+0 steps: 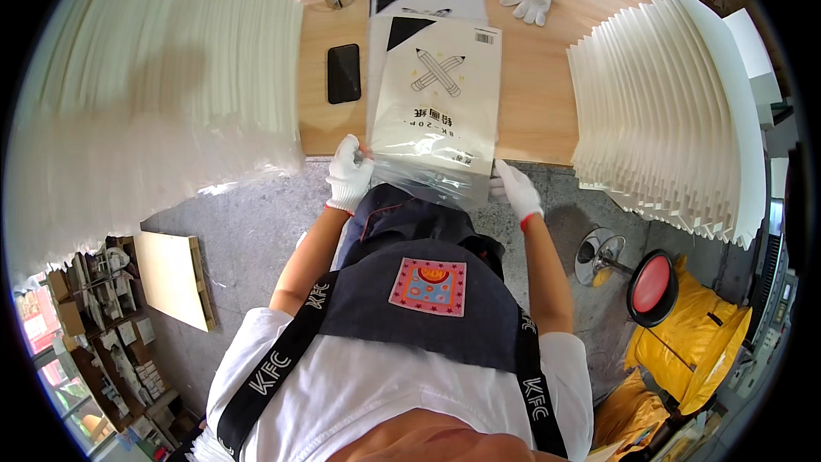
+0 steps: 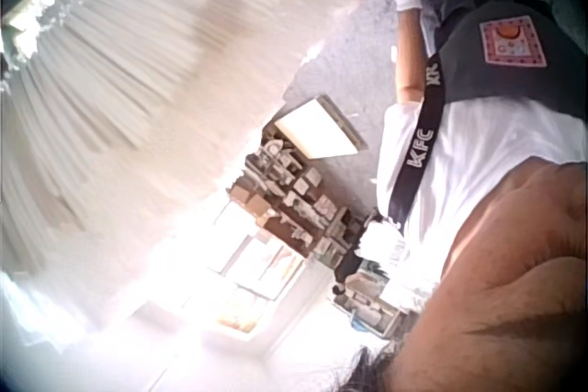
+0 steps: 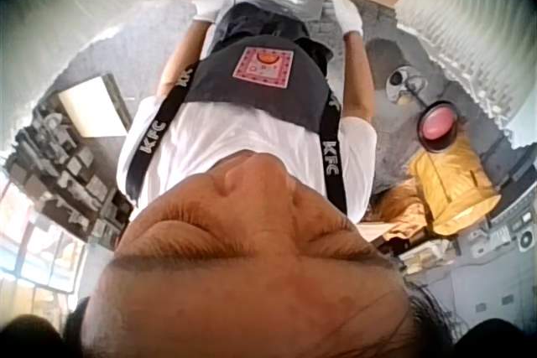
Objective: The person repeatedly picks up stacks of white paper sheets from the right side of the table, places them into clear plastic packaging sleeves, and stacks the packaged units on the left side. The process is continuous and repetitive, involving handling paper stacks and plastic sleeves.
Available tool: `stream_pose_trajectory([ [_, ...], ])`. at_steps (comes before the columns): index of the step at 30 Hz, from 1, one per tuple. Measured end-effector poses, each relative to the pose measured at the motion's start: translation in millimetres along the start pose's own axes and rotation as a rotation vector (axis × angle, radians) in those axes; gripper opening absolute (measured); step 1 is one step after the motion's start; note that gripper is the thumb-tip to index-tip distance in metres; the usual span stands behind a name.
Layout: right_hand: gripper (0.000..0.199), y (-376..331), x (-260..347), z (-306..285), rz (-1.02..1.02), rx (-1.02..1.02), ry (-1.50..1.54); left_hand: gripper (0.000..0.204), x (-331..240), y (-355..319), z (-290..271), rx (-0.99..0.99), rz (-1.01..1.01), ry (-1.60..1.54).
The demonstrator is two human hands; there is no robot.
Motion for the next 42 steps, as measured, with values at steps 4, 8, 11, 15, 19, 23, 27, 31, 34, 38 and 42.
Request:
stream_pose_trajectory([
  [4,0.039,39.5,4.2,77.5,-0.06,0.118,0.845,0.015,35.3,-25.2,-37.1,-0.056,-0.043,0.191],
  [8,0.034,50.4,13.4,91.4,-0.044,0.058,0.946,0.013,81.9,-88.7,-56.5,-0.014,-0.324,0.097],
  [11,0.035,26.9,35.5,91.9,0.032,0.141,0.799,0.016,77.9,-107.1,-3.0,0.184,-0.537,-0.389],
  [15,0.037,25.6,40.9,78.8,-0.114,0.025,0.521,0.043,22.1,-104.4,102.8,0.484,-0.98,-1.148],
  [19,0.036,21.0,47.3,70.0,-0.185,-0.038,0.335,0.038,10.4,-93.8,163.9,0.718,-0.886,-0.99],
  [23,0.037,2.5,62.9,44.2,-0.239,-0.156,0.343,0.021,-72.3,-107.3,154.5,1.107,-0.617,-0.495],
  [27,0.026,0.0,13.7,32.3,-0.088,0.016,0.548,0.012,-31.9,-66.1,87.2,0.695,-0.543,-0.717],
  [31,0.024,-49.9,-46.3,60.1,-0.04,0.564,0.258,0.012,128.5,-36.6,2.7,-0.075,-0.599,-0.432],
  [34,0.027,-42.9,-83.1,40.7,0.032,0.477,0.124,0.022,209.7,-40.2,27.8,0.209,-0.793,0.052],
  [38,0.04,-32.4,-47.1,-4.9,-0.012,0.111,0.186,0.024,103.0,-21.3,36.3,0.267,-0.545,-0.158],
  [42,0.05,-25.2,1.1,6.7,-0.115,0.076,0.303,0.023,5.8,13.1,30.0,0.434,-0.412,-0.072],
])
Point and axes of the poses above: each hand's wrist, its own y-axis towards the middle knuckle, its own z-axis out of the palm, x = y × z, the point moved 10 cm from there along y, towards the middle knuckle, and after that the axes turned 13 degrees about -y, right-handed, at the moved point
